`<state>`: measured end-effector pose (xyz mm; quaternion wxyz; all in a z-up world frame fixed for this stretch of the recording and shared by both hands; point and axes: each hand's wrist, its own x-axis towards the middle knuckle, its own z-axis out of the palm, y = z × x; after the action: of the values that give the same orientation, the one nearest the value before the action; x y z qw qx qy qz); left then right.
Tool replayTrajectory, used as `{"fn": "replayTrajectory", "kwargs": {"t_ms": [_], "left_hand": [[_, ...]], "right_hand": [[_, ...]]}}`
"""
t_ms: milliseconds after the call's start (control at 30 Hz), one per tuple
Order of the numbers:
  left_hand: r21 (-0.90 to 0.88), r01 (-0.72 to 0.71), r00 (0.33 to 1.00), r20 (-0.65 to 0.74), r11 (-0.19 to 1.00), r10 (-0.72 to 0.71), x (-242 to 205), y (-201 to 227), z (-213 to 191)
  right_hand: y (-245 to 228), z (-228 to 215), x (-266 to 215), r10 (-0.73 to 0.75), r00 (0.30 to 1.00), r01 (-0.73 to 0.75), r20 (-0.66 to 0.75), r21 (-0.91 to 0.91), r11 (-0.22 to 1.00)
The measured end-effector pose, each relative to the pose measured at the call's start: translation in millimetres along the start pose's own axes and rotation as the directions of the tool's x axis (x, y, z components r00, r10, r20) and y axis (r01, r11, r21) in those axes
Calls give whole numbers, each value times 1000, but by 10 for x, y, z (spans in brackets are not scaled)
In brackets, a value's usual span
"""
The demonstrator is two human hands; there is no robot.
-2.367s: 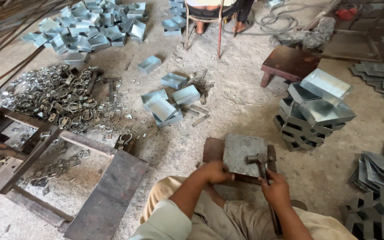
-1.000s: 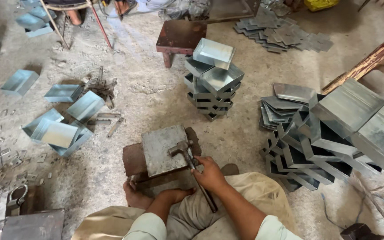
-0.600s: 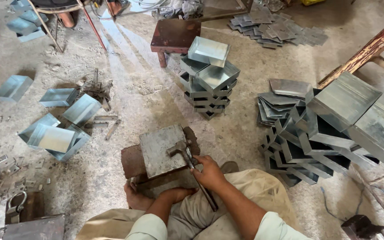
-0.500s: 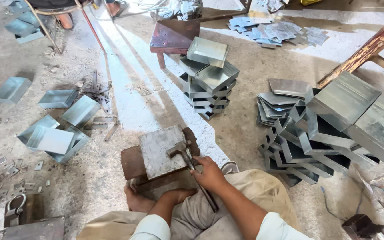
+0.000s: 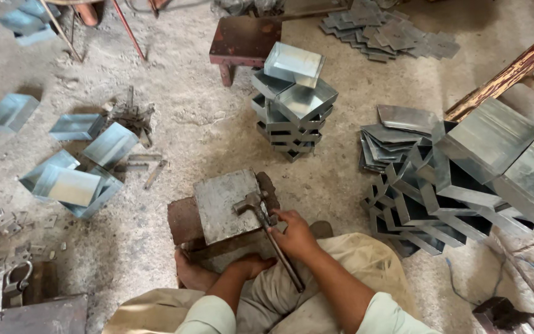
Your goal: The person sits on the floor and repeatedly hammers small rectangular metal boxes on a wooden block to shape or flatten them. They pick up each box, position it on the block, strike it with a hammer, and then place the finished piece into a growing stack.
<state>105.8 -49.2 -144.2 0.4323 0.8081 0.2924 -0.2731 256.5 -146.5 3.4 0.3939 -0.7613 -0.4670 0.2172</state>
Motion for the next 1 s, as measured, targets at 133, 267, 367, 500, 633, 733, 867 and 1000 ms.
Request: {"fn": "replayTrajectory", "kwargs": {"t_ms": [133,267,367,500,633,733,867,1000], "left_hand": [[315,-9,985,-160,949,62,-270,189,-47],[445,28,991,-128,895,33,-1066,676,-328],[261,-121,956,-229,958,183,-1758,858,-588],[-137,-388,846,-445,911,294,-2064,736,-824],[-300,-489,768,-593,819,241,-1915,581,-1003],[-434,-508,781,-596,744,186,-1858,572,-1054],[-478,-499,790,-594,723,152,-1809,615,-1122],[-460,-506,764,-632,729,132,-1736,582,-1125]], "right_hand": [[-24,-199,284,85,994,-82,-67,50,995],[-48,-565,903,33,978,-37,-204,-15,999],[-84,-838,1537,-69,944,38,-322,-101,994],[-70,-1226,2410,-228,919,120,-321,-323,939],[-74,-1431,3081,-306,914,81,-265,-621,780],[-87,-1477,3364,-368,902,93,-224,-732,675],[25,-1374,3614,-267,948,50,-172,-749,660],[272,-1230,3674,-282,929,52,-241,-669,741]]}}
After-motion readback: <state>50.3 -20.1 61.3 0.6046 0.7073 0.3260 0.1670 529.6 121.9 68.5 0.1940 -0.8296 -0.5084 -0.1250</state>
